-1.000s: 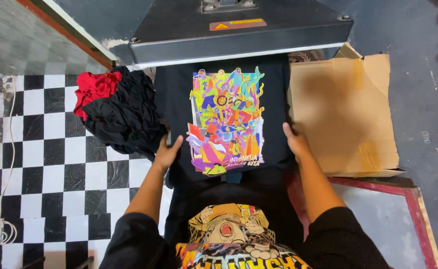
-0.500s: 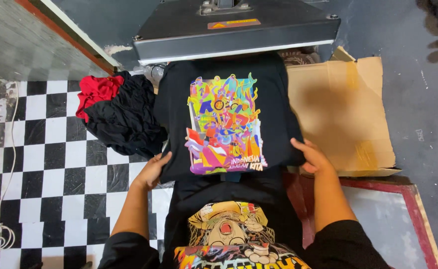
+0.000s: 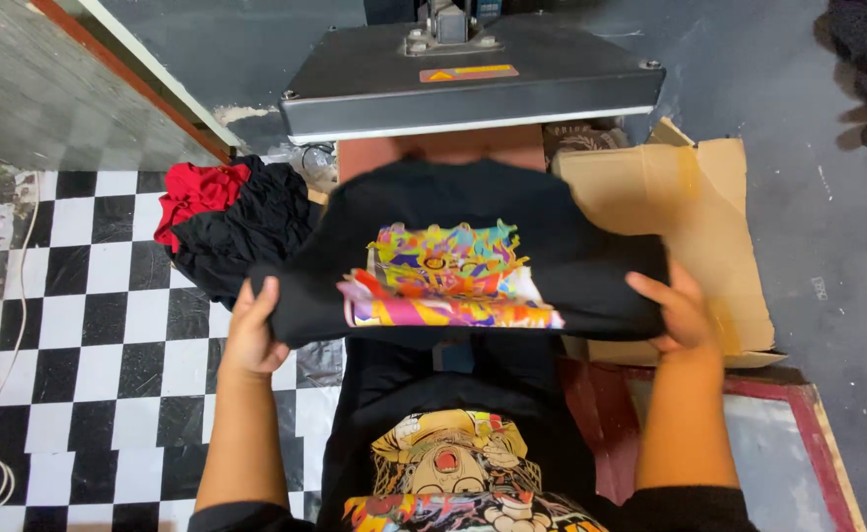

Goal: Aligning a graphic transfer on a t-shirt and applying heat using a heat press machine

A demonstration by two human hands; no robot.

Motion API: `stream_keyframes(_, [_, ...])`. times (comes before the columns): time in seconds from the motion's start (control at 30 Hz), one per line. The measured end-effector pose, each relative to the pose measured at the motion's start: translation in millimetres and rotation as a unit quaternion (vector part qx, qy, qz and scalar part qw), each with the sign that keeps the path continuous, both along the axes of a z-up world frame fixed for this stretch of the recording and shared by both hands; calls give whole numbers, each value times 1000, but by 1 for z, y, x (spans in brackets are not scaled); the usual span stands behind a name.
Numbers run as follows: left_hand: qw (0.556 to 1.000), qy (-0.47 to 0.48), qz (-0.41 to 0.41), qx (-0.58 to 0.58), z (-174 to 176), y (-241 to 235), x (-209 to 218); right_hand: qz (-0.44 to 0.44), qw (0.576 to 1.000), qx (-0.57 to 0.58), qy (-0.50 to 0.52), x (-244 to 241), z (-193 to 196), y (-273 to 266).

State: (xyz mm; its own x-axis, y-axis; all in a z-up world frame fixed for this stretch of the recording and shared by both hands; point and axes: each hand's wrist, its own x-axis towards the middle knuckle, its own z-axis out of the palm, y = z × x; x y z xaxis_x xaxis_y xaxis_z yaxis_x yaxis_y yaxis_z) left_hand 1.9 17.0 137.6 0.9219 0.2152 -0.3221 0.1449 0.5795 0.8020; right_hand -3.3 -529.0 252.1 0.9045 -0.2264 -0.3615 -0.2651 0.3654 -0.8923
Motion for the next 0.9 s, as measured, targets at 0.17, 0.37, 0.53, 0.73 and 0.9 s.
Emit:
stream_keyframes(0.17, [998, -17, -17, 54, 21, -8, 47, -36, 996, -60, -52, 17, -5, -6])
stream_keyframes(0.37, [995, -82, 34, -39, 68, -31, 107, -141, 983, -46, -112, 82, 6, 7])
stream_keyframes(0.53, [998, -2, 48, 46, 28, -35, 119, -121, 980, -150, -49, 96, -49, 5])
stream_keyframes(0.73, [899, 238, -171, 325, -75, -25, 52, -6, 948, -221, 229, 52, -245, -35])
stream_keyframes(0.9, [903, 267, -200, 272, -86, -27, 4, -9, 969, -98, 226, 1, -224, -12])
